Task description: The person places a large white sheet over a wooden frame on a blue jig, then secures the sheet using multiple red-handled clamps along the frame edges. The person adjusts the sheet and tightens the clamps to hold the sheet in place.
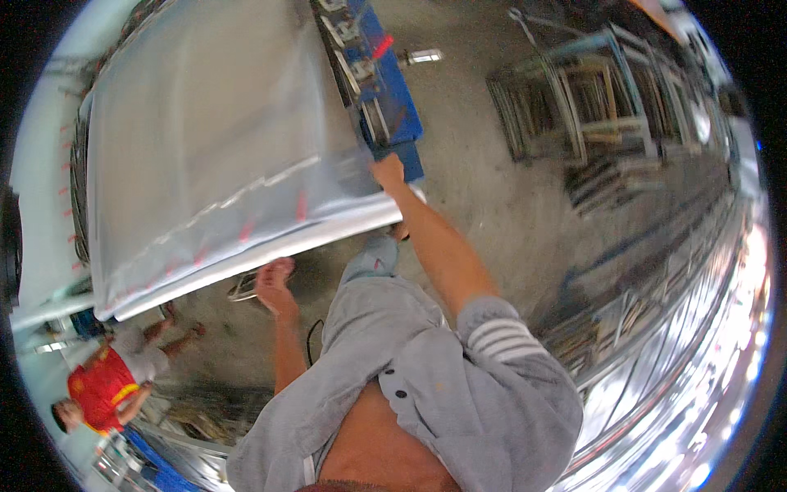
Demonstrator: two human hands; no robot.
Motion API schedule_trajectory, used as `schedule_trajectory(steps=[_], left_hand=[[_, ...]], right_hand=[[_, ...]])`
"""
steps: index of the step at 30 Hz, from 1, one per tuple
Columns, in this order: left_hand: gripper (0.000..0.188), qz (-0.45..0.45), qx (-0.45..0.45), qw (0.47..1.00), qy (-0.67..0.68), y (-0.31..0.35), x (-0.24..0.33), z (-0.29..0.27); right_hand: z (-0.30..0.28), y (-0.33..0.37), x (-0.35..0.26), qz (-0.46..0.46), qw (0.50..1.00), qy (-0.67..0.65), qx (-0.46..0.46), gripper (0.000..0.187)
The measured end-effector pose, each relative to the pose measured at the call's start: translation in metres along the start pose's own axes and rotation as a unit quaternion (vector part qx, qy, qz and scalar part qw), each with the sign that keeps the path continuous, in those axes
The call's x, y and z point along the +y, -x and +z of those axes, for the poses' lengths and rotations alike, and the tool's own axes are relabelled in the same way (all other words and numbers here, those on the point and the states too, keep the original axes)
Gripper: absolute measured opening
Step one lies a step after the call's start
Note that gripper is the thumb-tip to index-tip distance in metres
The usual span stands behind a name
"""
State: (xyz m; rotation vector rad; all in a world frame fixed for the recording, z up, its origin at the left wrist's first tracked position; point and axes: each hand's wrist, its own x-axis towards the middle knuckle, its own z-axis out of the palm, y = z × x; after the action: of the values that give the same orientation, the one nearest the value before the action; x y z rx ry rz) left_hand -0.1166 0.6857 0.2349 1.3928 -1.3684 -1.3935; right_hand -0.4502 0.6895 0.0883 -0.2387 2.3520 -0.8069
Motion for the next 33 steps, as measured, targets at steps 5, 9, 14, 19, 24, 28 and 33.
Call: schedule_trajectory(steps=[5,9,14,19,24,28,33], left_hand=[[0.021,-0.239,-0.298,0.920,0.087,0.029,0.026,0.158],[0.033,-0.522,-0.310,0.767,0.208,-0.003,0.012,0.222],[0.039,-0.445,-0.351,0.823,0.051,-0.035,-0.027,0.276],[0.044,-0.403,-0.119,0.841,0.341,-0.021,-0.053,0.320],[0.077,-0.081,0.140,0.722,0.673,-0.007,-0.011,0.336],[0.047,0.076,0.031,0.632,0.771,-0.034,-0.033,0.322],[0.039,-0.141,0.468,0.649,0.583,-0.070,-0.038,0.337]], right_hand=[[-0.011,-0.013,0.010,0.005,0.988,-0.070,-0.136,0.026],[-0.028,-0.007,-0.023,0.107,0.944,-0.262,-0.168,0.022],[0.017,-0.031,-0.014,0.016,0.980,-0.017,-0.196,0.020],[0.000,-0.026,-0.031,-0.014,0.955,-0.052,-0.291,0.019],[-0.080,0.014,-0.112,0.145,0.802,-0.254,-0.520,0.013],[-0.084,-0.006,-0.113,0.185,0.766,-0.222,-0.574,0.011],[-0.033,-0.069,-0.069,0.255,0.830,-0.168,-0.467,0.008]])
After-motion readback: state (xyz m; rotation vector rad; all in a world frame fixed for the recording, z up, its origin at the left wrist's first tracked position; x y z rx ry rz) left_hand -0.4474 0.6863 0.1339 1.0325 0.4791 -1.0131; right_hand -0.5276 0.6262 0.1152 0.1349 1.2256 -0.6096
